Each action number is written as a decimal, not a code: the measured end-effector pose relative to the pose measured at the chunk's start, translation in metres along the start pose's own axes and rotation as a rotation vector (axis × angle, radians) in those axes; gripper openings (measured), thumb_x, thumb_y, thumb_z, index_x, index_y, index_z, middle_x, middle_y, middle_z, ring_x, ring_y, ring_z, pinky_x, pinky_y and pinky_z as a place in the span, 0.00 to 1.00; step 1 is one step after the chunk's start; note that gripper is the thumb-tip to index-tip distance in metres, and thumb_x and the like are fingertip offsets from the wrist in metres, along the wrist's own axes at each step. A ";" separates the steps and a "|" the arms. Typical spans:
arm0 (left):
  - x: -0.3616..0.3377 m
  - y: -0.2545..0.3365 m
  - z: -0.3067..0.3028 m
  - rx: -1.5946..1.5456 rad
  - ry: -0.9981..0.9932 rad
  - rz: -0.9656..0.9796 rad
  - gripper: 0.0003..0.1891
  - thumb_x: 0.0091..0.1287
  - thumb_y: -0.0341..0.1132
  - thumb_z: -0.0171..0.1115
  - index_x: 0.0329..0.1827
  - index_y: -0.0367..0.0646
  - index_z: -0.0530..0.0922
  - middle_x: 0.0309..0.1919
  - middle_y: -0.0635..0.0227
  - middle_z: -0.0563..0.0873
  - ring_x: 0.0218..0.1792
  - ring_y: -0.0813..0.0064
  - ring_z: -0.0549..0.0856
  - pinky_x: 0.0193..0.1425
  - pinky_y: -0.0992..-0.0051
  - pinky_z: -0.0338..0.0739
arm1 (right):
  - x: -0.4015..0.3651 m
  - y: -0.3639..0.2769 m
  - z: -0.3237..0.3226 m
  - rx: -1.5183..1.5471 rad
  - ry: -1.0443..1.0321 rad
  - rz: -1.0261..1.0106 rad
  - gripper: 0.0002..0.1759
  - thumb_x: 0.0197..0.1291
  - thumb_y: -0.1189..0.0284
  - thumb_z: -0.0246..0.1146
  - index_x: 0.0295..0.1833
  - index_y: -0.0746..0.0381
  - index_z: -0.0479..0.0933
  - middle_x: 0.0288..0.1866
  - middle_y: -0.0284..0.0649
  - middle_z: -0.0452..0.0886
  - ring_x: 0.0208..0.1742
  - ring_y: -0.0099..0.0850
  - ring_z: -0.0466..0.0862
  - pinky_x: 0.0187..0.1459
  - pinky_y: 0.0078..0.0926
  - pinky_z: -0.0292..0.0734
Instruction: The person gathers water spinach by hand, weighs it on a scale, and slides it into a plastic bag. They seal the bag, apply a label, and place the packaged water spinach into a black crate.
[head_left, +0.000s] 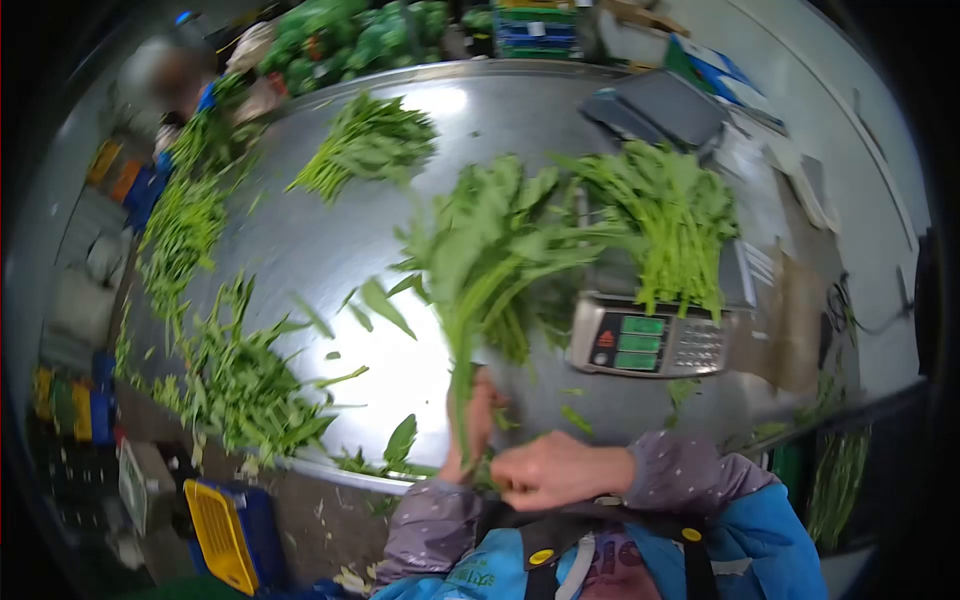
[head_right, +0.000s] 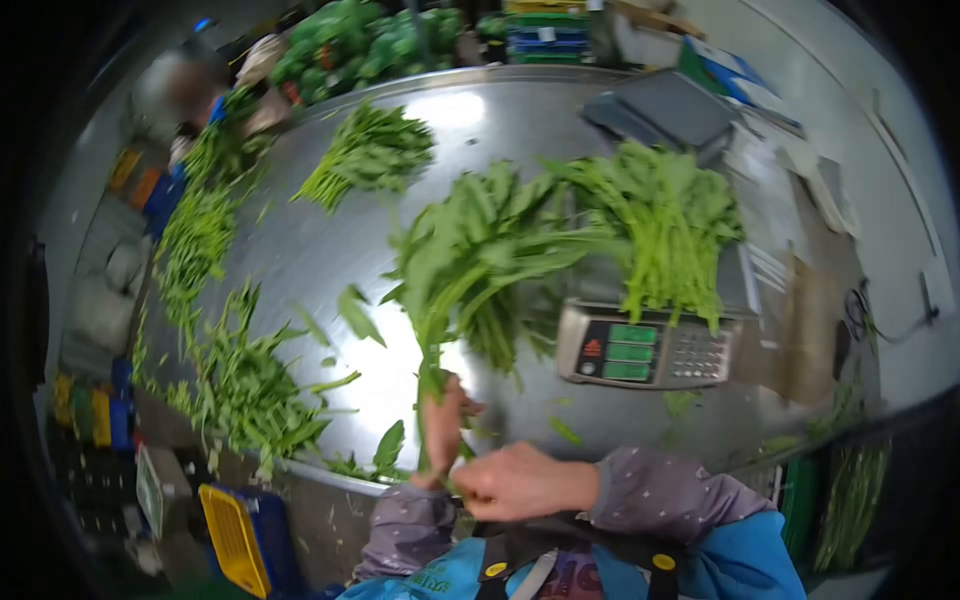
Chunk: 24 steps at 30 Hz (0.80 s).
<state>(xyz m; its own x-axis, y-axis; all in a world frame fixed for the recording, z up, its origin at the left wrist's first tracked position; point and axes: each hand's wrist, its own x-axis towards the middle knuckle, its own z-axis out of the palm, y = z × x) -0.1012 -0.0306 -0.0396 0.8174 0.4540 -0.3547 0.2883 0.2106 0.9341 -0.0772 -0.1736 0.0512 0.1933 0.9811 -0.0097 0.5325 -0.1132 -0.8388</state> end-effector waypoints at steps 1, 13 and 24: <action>-0.004 0.031 0.004 -0.057 0.012 -0.017 0.10 0.69 0.38 0.51 0.35 0.39 0.68 0.20 0.70 0.70 0.21 0.76 0.75 0.32 0.70 0.77 | -0.009 0.000 -0.001 -0.048 -0.130 0.067 0.08 0.51 0.68 0.58 0.32 0.60 0.69 0.26 0.39 0.75 0.28 0.40 0.78 0.27 0.36 0.72; 0.043 0.153 0.155 -0.021 -0.432 0.322 0.20 0.63 0.34 0.60 0.52 0.33 0.64 0.32 0.66 0.73 0.31 0.74 0.76 0.38 0.69 0.76 | -0.109 0.055 0.034 0.070 0.042 0.525 0.10 0.49 0.65 0.57 0.31 0.60 0.70 0.25 0.45 0.77 0.30 0.46 0.78 0.31 0.43 0.69; 0.073 0.084 0.203 0.432 -0.460 0.723 0.23 0.62 0.34 0.57 0.59 0.34 0.66 0.52 0.52 0.74 0.55 0.59 0.74 0.58 0.70 0.68 | -0.143 0.061 0.037 0.096 0.101 0.663 0.10 0.50 0.64 0.56 0.34 0.58 0.73 0.30 0.46 0.79 0.35 0.46 0.80 0.34 0.44 0.72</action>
<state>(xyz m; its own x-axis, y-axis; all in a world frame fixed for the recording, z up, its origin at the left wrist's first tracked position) 0.0838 -0.1558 0.0211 0.9589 -0.0543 0.2786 -0.2787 -0.3661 0.8879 -0.1030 -0.3147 -0.0193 0.5323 0.6891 -0.4917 0.2001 -0.6668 -0.7178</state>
